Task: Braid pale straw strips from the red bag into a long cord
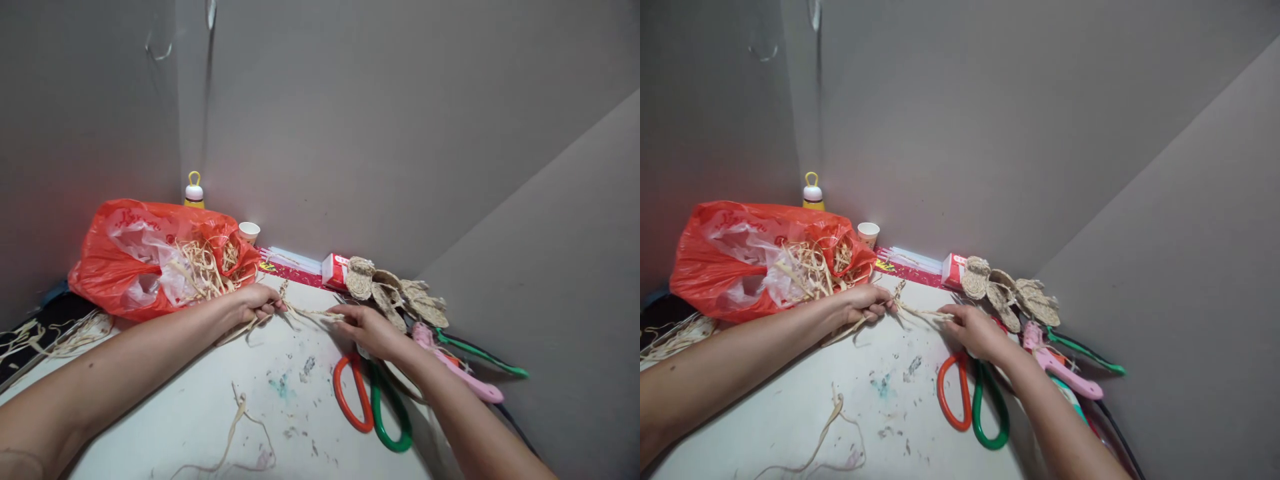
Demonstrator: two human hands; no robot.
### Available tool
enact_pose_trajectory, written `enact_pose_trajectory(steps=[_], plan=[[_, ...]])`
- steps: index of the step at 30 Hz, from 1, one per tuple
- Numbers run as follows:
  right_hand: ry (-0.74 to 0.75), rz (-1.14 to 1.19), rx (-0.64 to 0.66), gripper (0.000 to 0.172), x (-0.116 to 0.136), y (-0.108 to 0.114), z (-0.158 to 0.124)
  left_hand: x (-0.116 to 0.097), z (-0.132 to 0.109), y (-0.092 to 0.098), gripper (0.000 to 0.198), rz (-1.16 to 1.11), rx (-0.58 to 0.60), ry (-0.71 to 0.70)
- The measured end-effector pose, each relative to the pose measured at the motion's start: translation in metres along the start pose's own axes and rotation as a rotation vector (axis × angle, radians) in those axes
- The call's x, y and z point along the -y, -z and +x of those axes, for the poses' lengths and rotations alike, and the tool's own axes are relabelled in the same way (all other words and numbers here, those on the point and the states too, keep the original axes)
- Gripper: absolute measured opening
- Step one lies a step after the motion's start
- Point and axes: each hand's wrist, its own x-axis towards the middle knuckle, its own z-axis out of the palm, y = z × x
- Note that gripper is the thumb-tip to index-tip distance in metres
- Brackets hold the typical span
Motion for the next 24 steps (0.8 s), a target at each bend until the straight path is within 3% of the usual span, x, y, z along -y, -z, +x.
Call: enact_pose_trajectory(steps=[4,6,9,11,14,15,18,21,24], plan=[[-0.092,-0.06,-0.055,0.03,-0.028,0.031,-0.011,-0.001,0.003,0.004,0.02,0.004,0.033,0.006],[-0.136,-0.081,-0.006,0.033,-0.034,0.041,-0.017,-0.001,0.004,0.005,0.02,0.0,0.045,0.005],[-0.193,-0.072,0.115,0.044,-0.021,0.05,-0.028,-0.001,0.005,0.005,0.02,-0.009,0.061,0.009],[-0.15,-0.068,-0.01,0.043,0.006,0.048,-0.035,-0.001,0.004,0.005,0.018,-0.016,0.071,0.009],[-0.043,0.003,-0.34,0.031,0.062,0.035,-0.043,-0.002,0.003,0.004,0.019,-0.02,0.083,0.014],[0.01,0.057,-0.358,0.03,0.08,0.028,-0.043,-0.003,0.002,0.004,0.02,-0.019,0.085,0.018],[0.083,0.22,-0.241,0.026,0.114,0.0,-0.03,-0.003,0.001,0.005,0.02,-0.012,0.09,0.024],[-0.108,0.358,-0.26,0.021,0.111,-0.029,0.001,-0.003,0.002,0.005,0.02,-0.003,0.091,0.032],[-0.19,0.384,-0.194,0.019,0.09,-0.052,0.032,-0.002,0.003,0.005,0.018,-0.001,0.084,0.034]])
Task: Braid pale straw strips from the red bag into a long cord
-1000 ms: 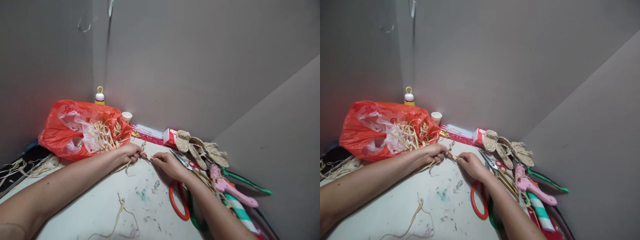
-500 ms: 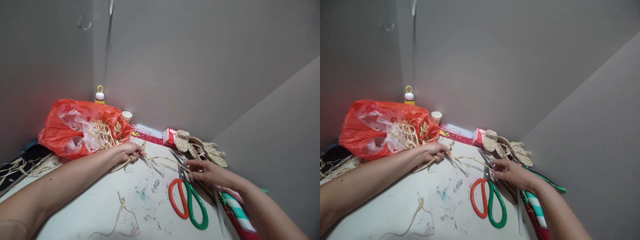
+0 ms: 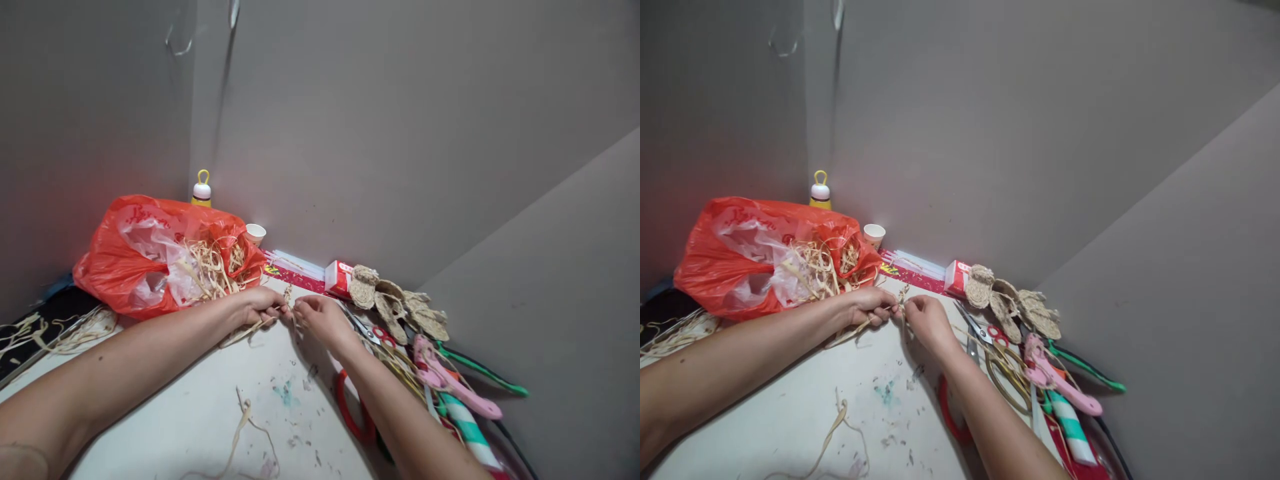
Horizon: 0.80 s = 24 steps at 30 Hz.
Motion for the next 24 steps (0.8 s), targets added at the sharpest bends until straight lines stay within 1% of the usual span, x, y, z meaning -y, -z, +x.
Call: enact_pose_trajectory(steps=[2,5,9,12,15,20,22,24], plan=[[-0.054,0.03,0.043,0.023,-0.011,-0.009,0.013,0.0,0.0,0.0,0.018,-0.004,-0.002,0.001],[-0.099,0.08,0.084,0.023,-0.016,-0.019,0.019,0.0,0.0,-0.001,0.021,-0.006,0.006,0.009],[-0.106,0.065,0.062,0.023,-0.015,-0.025,0.021,-0.002,-0.005,-0.004,0.024,0.008,0.007,0.008],[-0.079,-0.007,0.016,0.026,-0.017,-0.024,0.023,-0.003,-0.009,-0.007,0.022,0.024,-0.001,-0.013],[-0.017,-0.077,-0.018,0.029,-0.019,-0.02,0.023,-0.003,-0.011,-0.01,0.022,0.04,-0.012,-0.04],[0.031,-0.068,0.03,0.033,-0.019,-0.017,0.023,-0.002,-0.011,-0.011,0.027,0.08,-0.008,-0.051],[0.013,-0.026,0.061,0.032,-0.02,-0.016,0.024,-0.002,-0.01,-0.01,0.027,0.097,0.003,-0.055],[-0.04,0.032,0.114,0.032,-0.022,-0.014,0.025,-0.001,-0.009,-0.009,0.025,0.114,0.011,-0.065]])
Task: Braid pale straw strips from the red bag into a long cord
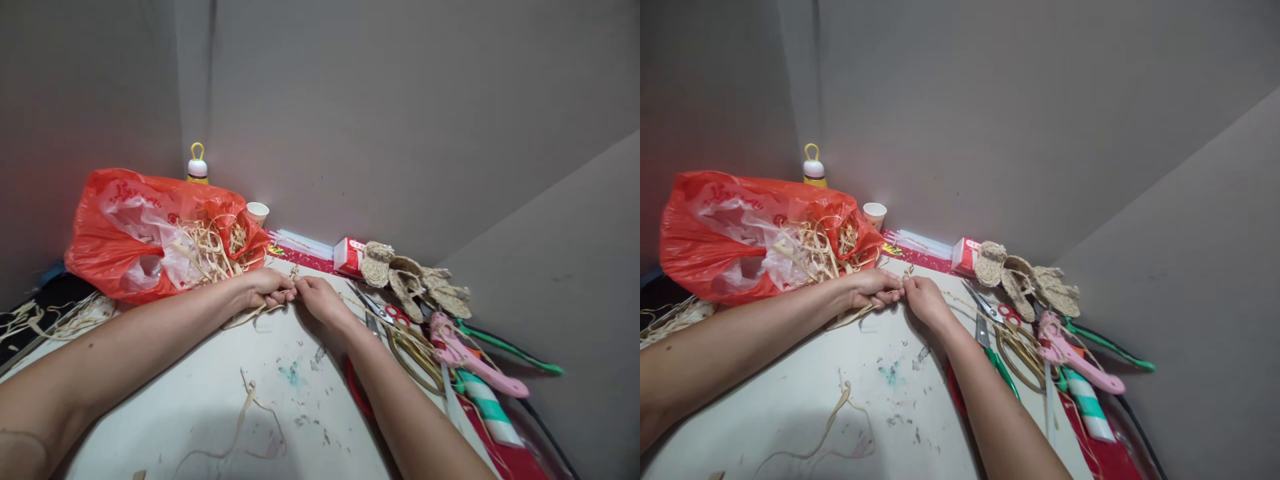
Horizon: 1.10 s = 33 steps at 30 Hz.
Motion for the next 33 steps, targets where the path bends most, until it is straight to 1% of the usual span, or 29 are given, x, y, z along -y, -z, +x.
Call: enact_pose_trajectory(steps=[5,10,13,17,19,21,23,25,27,29,31,33], plan=[[-0.167,0.209,0.193,0.032,-0.001,0.007,-0.002,-0.001,0.001,0.004,0.019,0.079,0.008,-0.023],[-0.227,0.389,0.323,0.019,0.002,0.014,-0.005,-0.005,-0.002,0.006,0.019,0.201,-0.004,-0.069],[-0.243,0.452,0.328,0.016,0.002,0.013,-0.004,-0.004,-0.005,0.005,0.021,0.278,-0.019,-0.102],[-0.264,0.481,0.258,0.022,-0.001,0.008,-0.002,-0.005,-0.007,0.002,0.021,0.373,-0.034,-0.108],[-0.273,0.476,0.219,0.024,-0.001,0.005,-0.001,-0.007,-0.008,0.002,0.021,0.505,-0.056,-0.116],[-0.277,0.469,0.188,0.023,0.0,0.004,-0.001,-0.009,-0.009,0.003,0.024,0.741,-0.114,-0.189],[-0.281,0.465,0.169,0.021,0.0,0.003,-0.002,-0.011,-0.01,0.004,0.024,0.962,-0.215,-0.307],[-0.287,0.471,0.159,0.019,0.001,0.003,-0.003,-0.011,-0.012,0.003,0.021,1.066,-0.324,-0.402],[-0.29,0.494,0.158,0.016,0.002,0.003,-0.003,-0.009,-0.015,-0.002,0.017,1.123,-0.415,-0.455],[-0.288,0.539,0.162,0.019,0.002,0.003,-0.004,-0.003,-0.018,-0.011,0.015,1.229,-0.502,-0.495],[-0.284,0.594,0.171,0.026,0.002,0.003,-0.005,0.006,-0.02,-0.02,0.014,1.374,-0.555,-0.532],[-0.291,0.642,0.186,0.031,0.0,0.004,-0.005,0.015,-0.02,-0.028,0.015,1.481,-0.541,-0.559]])
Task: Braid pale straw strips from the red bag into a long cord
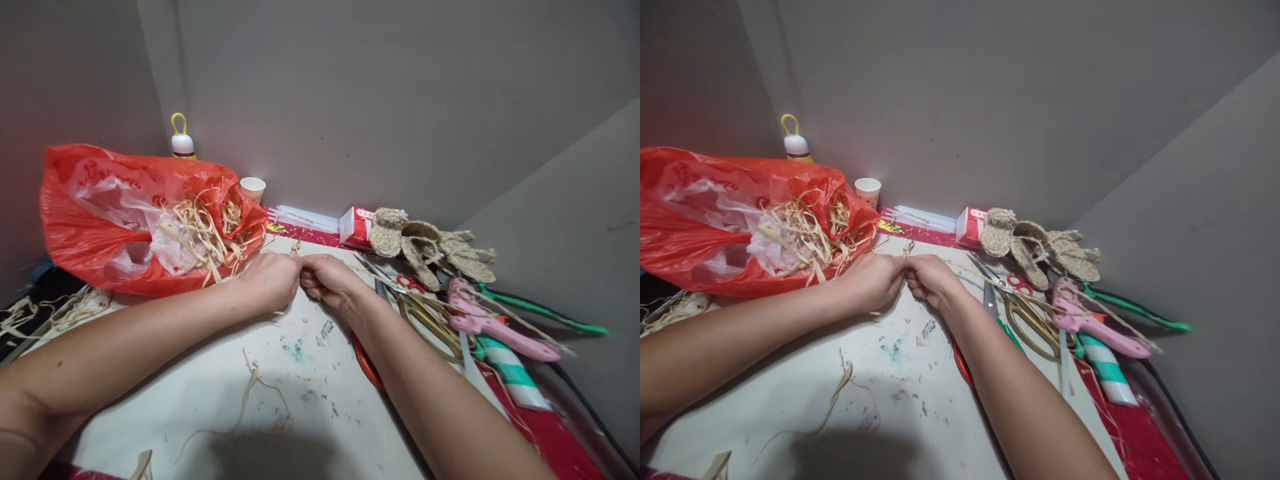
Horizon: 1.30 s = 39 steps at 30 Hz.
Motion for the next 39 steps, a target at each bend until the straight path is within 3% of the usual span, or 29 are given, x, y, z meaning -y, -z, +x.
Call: enact_pose_trajectory(steps=[4,8,11,17,20,23,26,28,29,31,32,33,34,35,39], plan=[[-0.028,0.058,0.034,0.031,-0.001,0.004,0.001,-0.005,-0.005,-0.012,0.019,0.026,0.029,-0.05],[-0.019,0.097,0.047,0.029,-0.001,0.005,0.001,-0.005,-0.005,-0.014,0.017,-0.035,0.027,0.012],[-0.01,0.118,0.063,0.027,-0.003,0.006,0.001,-0.009,-0.009,-0.012,0.02,0.106,0.091,0.015],[-0.021,0.113,0.103,0.013,-0.005,0.008,0.002,-0.026,-0.021,-0.012,0.024,0.385,0.187,-0.132],[-0.03,0.115,0.124,0.011,-0.004,0.009,0.0,-0.039,-0.042,-0.012,0.018,0.438,0.282,-0.262],[-0.023,0.126,0.144,0.017,-0.003,0.011,-0.001,-0.053,-0.075,0.001,0.01,0.425,0.368,-0.44],[-0.017,0.132,0.157,0.019,-0.001,0.013,-0.001,-0.058,-0.098,0.031,0.006,0.334,0.473,-0.517],[-0.013,0.131,0.165,0.018,-0.001,0.013,-0.001,-0.053,-0.094,0.053,0.005,0.092,0.471,-0.368],[-0.009,0.128,0.169,0.018,-0.001,0.013,-0.001,-0.047,-0.086,0.062,0.012,-0.039,0.369,-0.267],[0.001,0.118,0.176,0.018,0.0,0.012,-0.001,-0.029,-0.058,0.069,0.019,-0.261,0.019,-0.049],[0.005,0.111,0.18,0.017,0.0,0.011,-0.002,-0.019,-0.042,0.067,0.016,-0.35,-0.101,0.026],[0.01,0.102,0.182,0.017,0.0,0.011,-0.002,-0.01,-0.026,0.062,0.012,-0.447,-0.147,0.115],[0.015,0.093,0.184,0.016,0.0,0.011,-0.001,-0.002,-0.01,0.054,0.01,-0.595,-0.106,0.222],[0.02,0.084,0.184,0.016,0.0,0.011,-0.001,0.004,0.002,0.045,0.008,-0.778,0.032,0.355],[0.034,0.044,0.185,0.021,0.0,0.014,0.001,0.01,0.026,0.011,0.023,-0.973,0.298,0.435]])
